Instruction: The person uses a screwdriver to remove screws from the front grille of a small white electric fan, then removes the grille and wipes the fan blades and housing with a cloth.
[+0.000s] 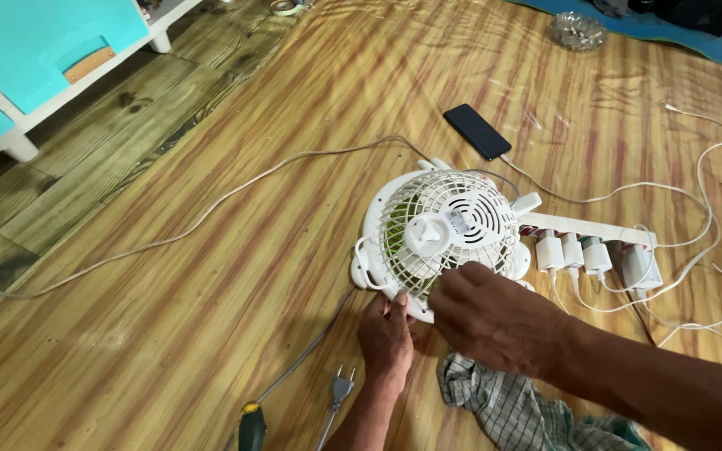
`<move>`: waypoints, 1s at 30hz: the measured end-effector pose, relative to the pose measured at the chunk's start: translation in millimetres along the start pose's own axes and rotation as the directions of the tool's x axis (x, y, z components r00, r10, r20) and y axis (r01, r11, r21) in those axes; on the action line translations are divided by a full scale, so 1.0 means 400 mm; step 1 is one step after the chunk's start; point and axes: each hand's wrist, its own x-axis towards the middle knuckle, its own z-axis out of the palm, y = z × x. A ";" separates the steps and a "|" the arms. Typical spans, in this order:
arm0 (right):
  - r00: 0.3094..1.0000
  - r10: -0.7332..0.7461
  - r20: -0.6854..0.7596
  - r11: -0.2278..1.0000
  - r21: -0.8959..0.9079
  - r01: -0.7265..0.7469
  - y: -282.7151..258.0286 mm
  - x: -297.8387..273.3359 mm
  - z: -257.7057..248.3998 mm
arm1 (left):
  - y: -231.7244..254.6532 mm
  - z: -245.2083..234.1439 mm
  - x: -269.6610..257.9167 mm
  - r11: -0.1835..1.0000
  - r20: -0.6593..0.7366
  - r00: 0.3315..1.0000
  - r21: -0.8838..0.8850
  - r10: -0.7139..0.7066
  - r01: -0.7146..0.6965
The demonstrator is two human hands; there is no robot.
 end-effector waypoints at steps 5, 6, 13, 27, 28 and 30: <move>0.973 0.073 0.219 0.996 0.041 -0.084 0.028 -0.004 0.003 | 0.018 -0.008 -0.013 0.994 0.023 0.995 -0.034 -0.099 0.100; 0.945 0.043 0.325 0.996 0.065 -0.068 0.036 -0.007 -0.002 | 0.020 -0.007 -0.013 0.994 0.029 0.995 -0.041 -0.096 0.097; 0.946 -0.106 0.306 0.994 -0.007 0.113 0.034 0.000 -0.042 | -0.001 -0.007 0.000 0.999 0.026 1.000 -0.053 -0.012 0.014; 1.000 -0.009 -0.002 0.963 0.269 0.009 0.055 0.028 0.018 | -0.023 -0.003 0.008 0.994 -0.020 0.994 0.043 0.105 -0.104; 0.995 -0.048 0.083 0.980 0.199 0.030 0.050 0.027 0.013 | -0.029 -0.003 0.013 0.990 -0.020 0.990 0.022 0.142 -0.142; 0.961 -0.106 0.256 0.994 0.059 0.094 0.041 0.028 0.002 | -0.038 0.001 0.020 0.976 -0.023 0.976 -0.019 0.216 -0.217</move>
